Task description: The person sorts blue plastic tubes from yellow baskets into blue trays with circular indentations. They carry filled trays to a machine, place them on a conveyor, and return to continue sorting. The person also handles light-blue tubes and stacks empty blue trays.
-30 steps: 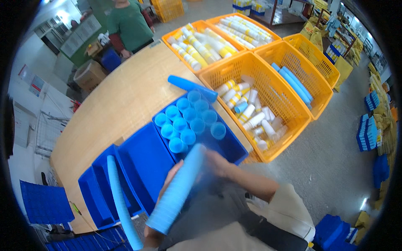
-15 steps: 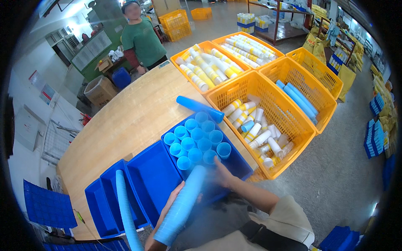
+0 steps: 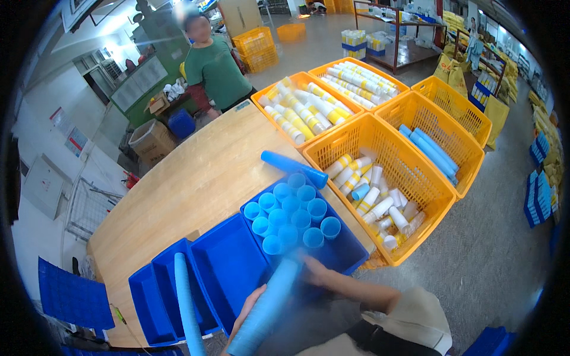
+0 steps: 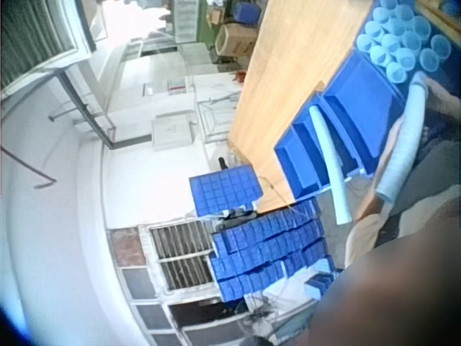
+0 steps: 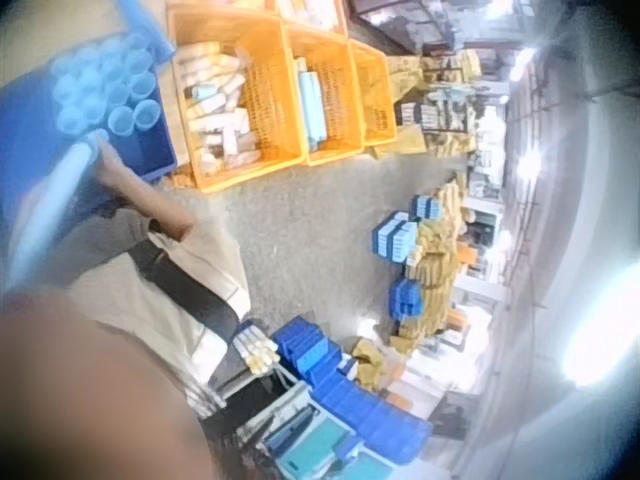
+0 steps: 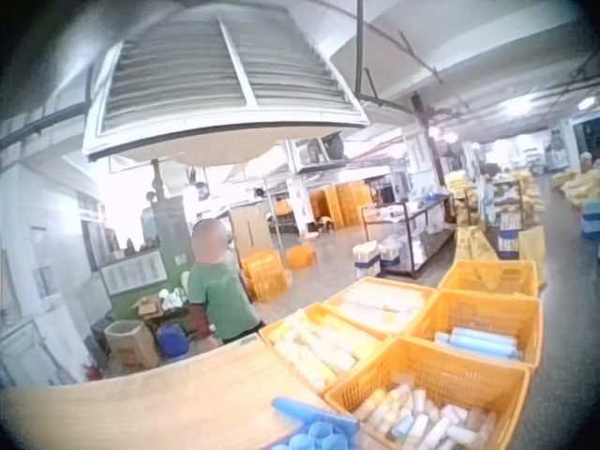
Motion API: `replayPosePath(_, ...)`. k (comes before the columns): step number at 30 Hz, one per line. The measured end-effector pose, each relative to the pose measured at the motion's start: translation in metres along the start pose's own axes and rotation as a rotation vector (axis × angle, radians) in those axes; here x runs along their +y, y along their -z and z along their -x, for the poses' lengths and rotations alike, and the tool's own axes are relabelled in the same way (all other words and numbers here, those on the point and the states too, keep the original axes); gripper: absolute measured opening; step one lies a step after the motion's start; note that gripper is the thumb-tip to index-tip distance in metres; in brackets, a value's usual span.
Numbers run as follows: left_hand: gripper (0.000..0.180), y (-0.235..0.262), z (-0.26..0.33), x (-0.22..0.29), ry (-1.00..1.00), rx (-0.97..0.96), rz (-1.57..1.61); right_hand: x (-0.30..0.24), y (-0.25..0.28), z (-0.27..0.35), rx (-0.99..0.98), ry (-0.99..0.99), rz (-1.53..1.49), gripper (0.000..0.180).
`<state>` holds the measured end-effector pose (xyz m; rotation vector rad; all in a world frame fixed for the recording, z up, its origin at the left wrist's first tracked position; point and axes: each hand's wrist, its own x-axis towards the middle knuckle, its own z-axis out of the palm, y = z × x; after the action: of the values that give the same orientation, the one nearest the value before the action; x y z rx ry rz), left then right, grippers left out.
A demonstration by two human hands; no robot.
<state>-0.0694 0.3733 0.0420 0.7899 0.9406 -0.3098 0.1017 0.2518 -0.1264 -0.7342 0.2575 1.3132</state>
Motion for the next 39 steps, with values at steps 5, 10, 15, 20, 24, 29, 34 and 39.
replayPosePath(5,0.052,0.008,0.0,-0.007,-0.079,-0.125,0.018,0.005,-0.004,0.017,-0.14,-0.041,-0.028,0.09)
replayPosePath(10,0.051,0.013,-0.004,-0.005,-0.037,-0.2,-0.088,0.02,0.002,0.026,-0.242,-0.118,0.221,0.079)
replayPosePath(15,0.051,0.014,-0.001,-0.004,-0.057,-0.295,-0.031,-0.001,0.001,0.018,-0.133,0.361,0.367,0.071)
replayPosePath(20,0.055,0.026,-0.016,-0.017,-0.176,-0.188,0.084,-0.033,-0.013,0.049,0.147,0.669,0.159,0.048)
replayPosePath(24,0.066,0.044,-0.025,-0.024,-0.194,-0.162,0.125,-0.03,-0.008,0.076,0.025,-0.137,0.649,0.091)
replayPosePath(29,0.065,0.043,-0.022,-0.02,-0.19,-0.209,0.038,-0.014,0.005,0.039,-0.067,-0.314,0.425,0.095)
replayPosePath(34,0.062,0.035,-0.022,-0.013,-0.086,-0.187,-0.057,0.004,-0.008,0.014,-0.045,-0.198,0.063,0.083)
replayPosePath(39,0.06,0.052,-0.04,-0.024,-0.079,-0.184,-0.323,0.006,-0.003,0.054,-0.069,0.01,0.498,0.051)
